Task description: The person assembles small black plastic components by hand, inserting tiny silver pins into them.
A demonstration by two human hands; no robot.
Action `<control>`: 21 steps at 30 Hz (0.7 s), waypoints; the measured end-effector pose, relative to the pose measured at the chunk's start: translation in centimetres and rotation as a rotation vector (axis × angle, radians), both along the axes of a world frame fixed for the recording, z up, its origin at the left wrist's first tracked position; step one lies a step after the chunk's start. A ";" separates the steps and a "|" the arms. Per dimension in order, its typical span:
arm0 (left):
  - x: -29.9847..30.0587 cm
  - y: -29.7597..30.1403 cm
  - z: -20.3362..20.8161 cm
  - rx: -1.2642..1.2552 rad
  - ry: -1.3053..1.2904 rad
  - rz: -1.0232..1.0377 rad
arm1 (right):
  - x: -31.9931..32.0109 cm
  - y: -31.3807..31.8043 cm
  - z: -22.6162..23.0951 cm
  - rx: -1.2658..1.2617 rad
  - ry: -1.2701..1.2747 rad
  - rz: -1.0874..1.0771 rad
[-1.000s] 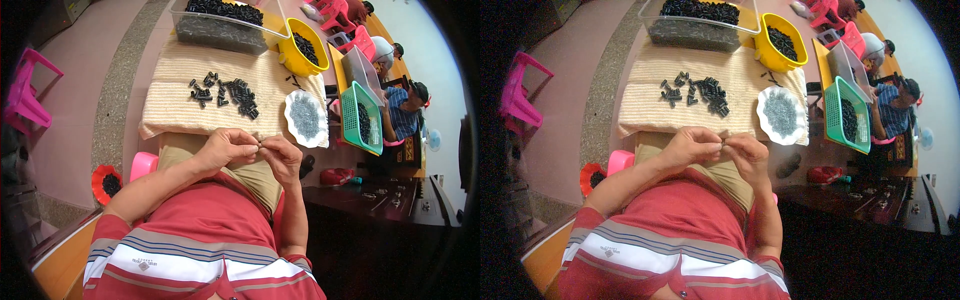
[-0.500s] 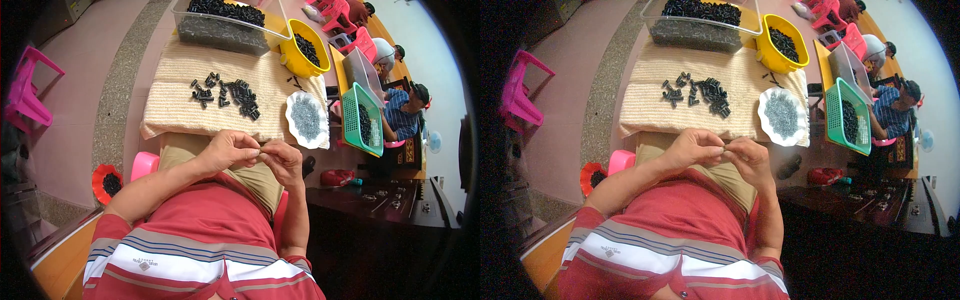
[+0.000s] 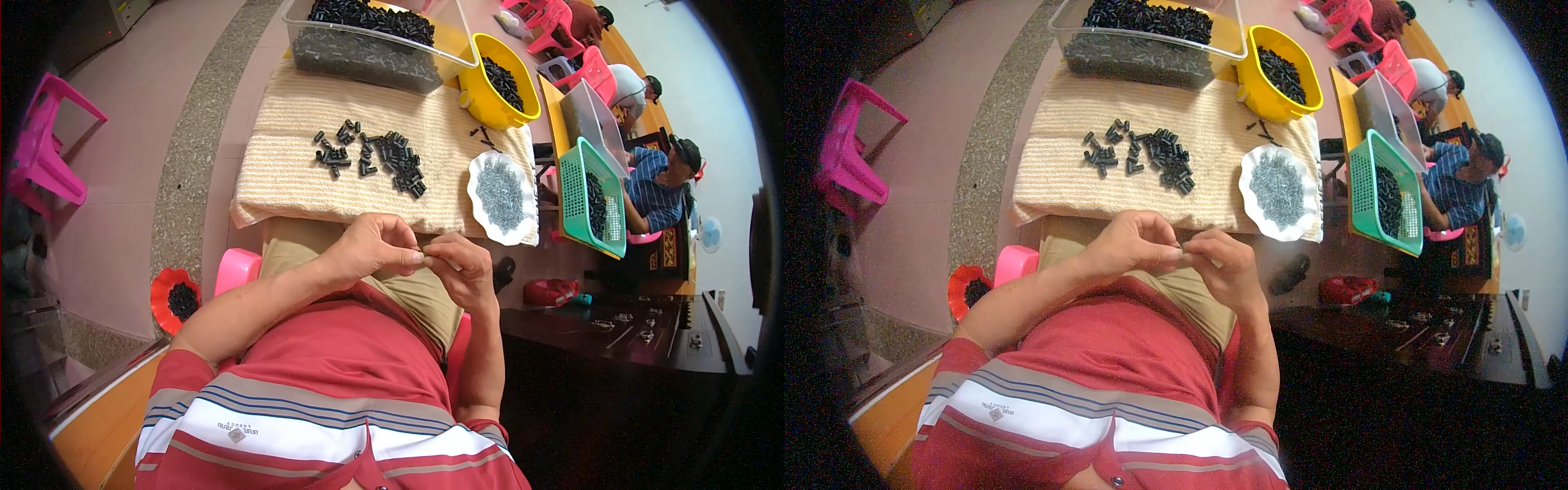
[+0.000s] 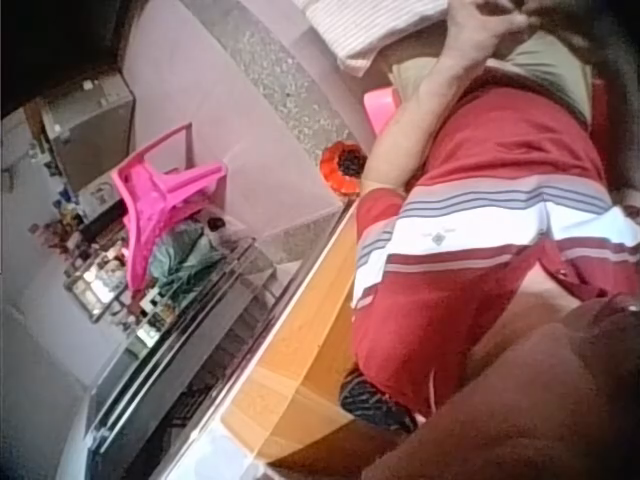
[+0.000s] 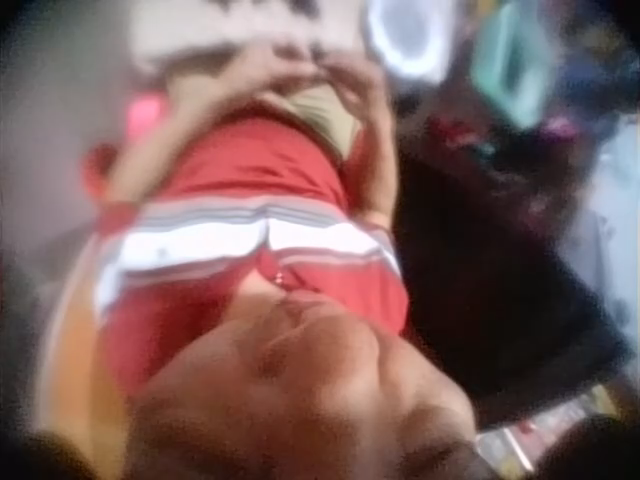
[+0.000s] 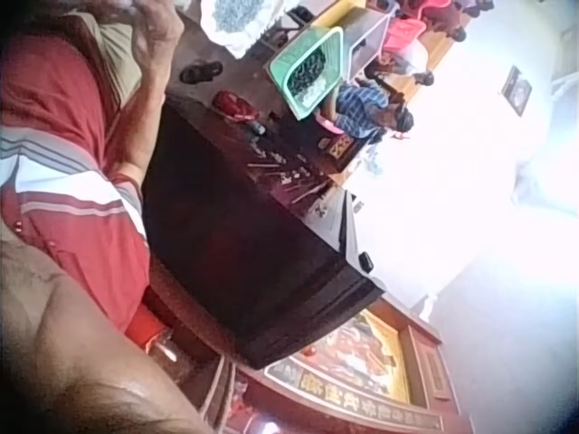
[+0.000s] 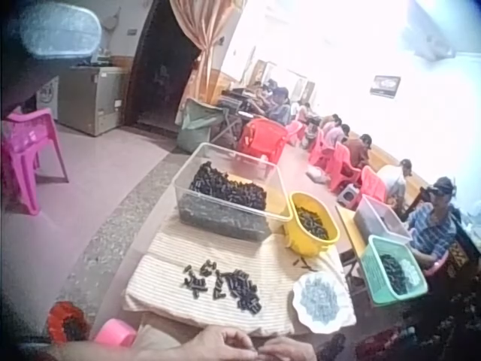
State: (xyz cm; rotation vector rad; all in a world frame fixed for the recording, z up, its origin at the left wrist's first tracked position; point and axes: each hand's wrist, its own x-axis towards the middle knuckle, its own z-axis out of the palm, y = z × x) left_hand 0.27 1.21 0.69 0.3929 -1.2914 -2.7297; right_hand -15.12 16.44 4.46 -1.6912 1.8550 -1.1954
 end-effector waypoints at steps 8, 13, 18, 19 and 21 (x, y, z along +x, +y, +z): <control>-0.2 -0.1 -1.0 0.094 -0.014 -0.057 | 0.6 0.0 0.8 0.020 0.060 0.027; 0.0 -0.3 -0.6 0.143 -0.041 -0.122 | 0.9 0.0 1.0 0.014 0.065 0.043; 0.0 -0.4 -0.7 0.151 -0.051 -0.123 | 1.0 0.0 1.1 0.024 0.070 0.055; 0.0 -0.4 -0.7 0.162 -0.046 -0.124 | 1.0 0.0 0.9 0.010 0.062 0.051; 0.0 -0.3 -0.4 0.163 -0.058 -0.098 | 1.1 0.1 0.2 -0.003 0.054 0.047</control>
